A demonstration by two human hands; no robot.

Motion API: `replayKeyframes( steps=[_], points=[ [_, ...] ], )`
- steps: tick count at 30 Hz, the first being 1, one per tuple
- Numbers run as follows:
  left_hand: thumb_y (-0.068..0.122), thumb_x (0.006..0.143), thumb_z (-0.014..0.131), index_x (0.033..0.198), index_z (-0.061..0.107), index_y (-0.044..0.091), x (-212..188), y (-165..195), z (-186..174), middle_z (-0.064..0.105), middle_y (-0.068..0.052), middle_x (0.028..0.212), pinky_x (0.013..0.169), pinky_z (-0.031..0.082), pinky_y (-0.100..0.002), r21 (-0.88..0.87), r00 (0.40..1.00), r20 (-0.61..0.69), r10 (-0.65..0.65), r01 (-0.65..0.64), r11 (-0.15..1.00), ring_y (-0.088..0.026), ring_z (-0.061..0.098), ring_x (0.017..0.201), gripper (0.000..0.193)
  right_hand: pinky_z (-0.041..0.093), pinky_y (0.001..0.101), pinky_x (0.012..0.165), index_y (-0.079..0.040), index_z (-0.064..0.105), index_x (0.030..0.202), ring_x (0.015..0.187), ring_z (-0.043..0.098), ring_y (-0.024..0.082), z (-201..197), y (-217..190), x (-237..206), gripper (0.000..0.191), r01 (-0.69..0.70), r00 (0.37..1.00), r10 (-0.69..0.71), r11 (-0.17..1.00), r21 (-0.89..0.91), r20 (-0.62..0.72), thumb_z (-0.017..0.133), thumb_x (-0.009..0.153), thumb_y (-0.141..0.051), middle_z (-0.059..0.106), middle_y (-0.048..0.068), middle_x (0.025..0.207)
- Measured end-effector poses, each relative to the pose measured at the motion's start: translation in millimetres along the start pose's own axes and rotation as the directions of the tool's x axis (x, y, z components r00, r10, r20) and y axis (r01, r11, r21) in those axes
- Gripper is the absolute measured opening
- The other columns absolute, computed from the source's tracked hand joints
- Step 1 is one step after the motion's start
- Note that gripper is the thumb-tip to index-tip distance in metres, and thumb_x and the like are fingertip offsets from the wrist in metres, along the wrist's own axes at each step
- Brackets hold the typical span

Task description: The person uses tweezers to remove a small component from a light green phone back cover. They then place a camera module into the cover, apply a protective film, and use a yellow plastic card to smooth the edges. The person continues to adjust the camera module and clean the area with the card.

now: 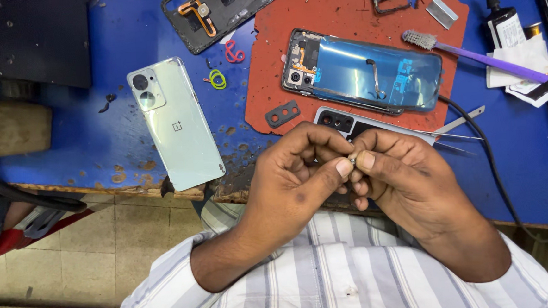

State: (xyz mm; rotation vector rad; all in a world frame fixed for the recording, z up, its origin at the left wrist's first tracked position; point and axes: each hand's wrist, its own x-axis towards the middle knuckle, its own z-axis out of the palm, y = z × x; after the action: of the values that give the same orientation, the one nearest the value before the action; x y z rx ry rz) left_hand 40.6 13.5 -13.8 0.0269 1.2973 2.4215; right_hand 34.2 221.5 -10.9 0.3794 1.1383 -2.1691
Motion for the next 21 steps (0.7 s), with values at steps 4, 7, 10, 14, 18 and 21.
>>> replayKeyframes(
  steps=[4, 7, 10, 14, 18, 21],
  points=[
    [-0.002, 0.106, 0.059, 0.12, 0.059, -0.002, -2, -1, 2, 0.068, -0.008, 0.1, 0.082, 0.061, -0.026, -0.062, 1.0, 0.001, 0.005, -0.005, 0.998, -0.011, 0.07, 0.091, 0.014, 0.055, 0.0308, 0.066, 0.004, 0.063, 0.109, 0.077, 0.065, 0.014, 1, 0, 0, 0.017, 0.011, 1.0, -0.011, 1.0, -0.009, 0.006, 0.062, 0.104, -0.012, 0.068, 0.009, 0.093],
    [-0.003, 0.106, 0.058, 0.12, 0.059, -0.003, -2, -1, 3, 0.067, -0.009, 0.101, 0.083, 0.062, -0.027, -0.078, 1.0, -0.004, 0.016, -0.017, 0.997, -0.011, 0.069, 0.093, 0.014, 0.056, 0.0317, 0.067, 0.004, 0.064, 0.109, 0.078, 0.067, 0.015, 2, -1, -1, 0.017, 0.032, 0.999, -0.031, 0.999, -0.022, 0.015, 0.062, 0.102, -0.011, 0.07, 0.011, 0.095],
    [-0.002, 0.105, 0.06, 0.119, 0.059, -0.003, -4, -3, 3, 0.069, -0.008, 0.102, 0.081, 0.06, -0.025, 0.032, 0.998, -0.028, 0.05, -0.049, 0.998, -0.01, 0.068, 0.092, 0.014, 0.057, 0.0319, 0.07, 0.005, 0.065, 0.108, 0.077, 0.068, 0.017, 4, 0, -1, 0.016, 0.099, 0.995, -0.098, 0.991, -0.092, 0.011, 0.065, 0.1, -0.008, 0.071, 0.013, 0.097],
    [0.0, 0.104, 0.065, 0.119, 0.06, -0.002, -6, -4, 0, 0.069, -0.007, 0.106, 0.085, 0.058, -0.024, 0.172, 0.991, -0.062, 0.12, -0.108, 0.979, -0.008, 0.066, 0.096, 0.015, 0.058, 0.029, 0.073, 0.006, 0.067, 0.106, 0.08, 0.068, 0.015, 13, 6, -4, 0.013, 0.257, 0.956, -0.29, 0.887, -0.384, -0.032, 0.067, 0.099, -0.006, 0.07, 0.012, 0.097],
    [0.004, 0.103, 0.07, 0.114, 0.063, -0.001, -8, -3, -2, 0.069, -0.005, 0.102, 0.083, 0.058, -0.024, 0.214, 0.988, -0.088, 0.131, -0.11, 0.971, -0.007, 0.066, 0.093, 0.014, 0.059, 0.0237, 0.075, 0.003, 0.064, 0.107, 0.086, 0.067, 0.01, 21, 12, -7, 0.012, 0.494, 0.819, -0.56, 0.576, -0.652, 0.125, 0.067, 0.101, -0.007, 0.067, 0.01, 0.107],
    [0.006, 0.102, 0.07, 0.111, 0.064, -0.001, -10, -1, -3, 0.07, -0.004, 0.099, 0.082, 0.06, -0.024, 0.221, 0.987, -0.081, 0.14, -0.119, 0.968, -0.007, 0.067, 0.091, 0.012, 0.057, 0.0215, 0.069, 0.0, 0.065, 0.105, 0.084, 0.067, 0.009, 21, 11, -8, 0.013, 0.529, 0.749, -0.621, 0.35, -0.773, 0.232, 0.068, 0.1, -0.011, 0.069, 0.01, 0.103]
  ],
)
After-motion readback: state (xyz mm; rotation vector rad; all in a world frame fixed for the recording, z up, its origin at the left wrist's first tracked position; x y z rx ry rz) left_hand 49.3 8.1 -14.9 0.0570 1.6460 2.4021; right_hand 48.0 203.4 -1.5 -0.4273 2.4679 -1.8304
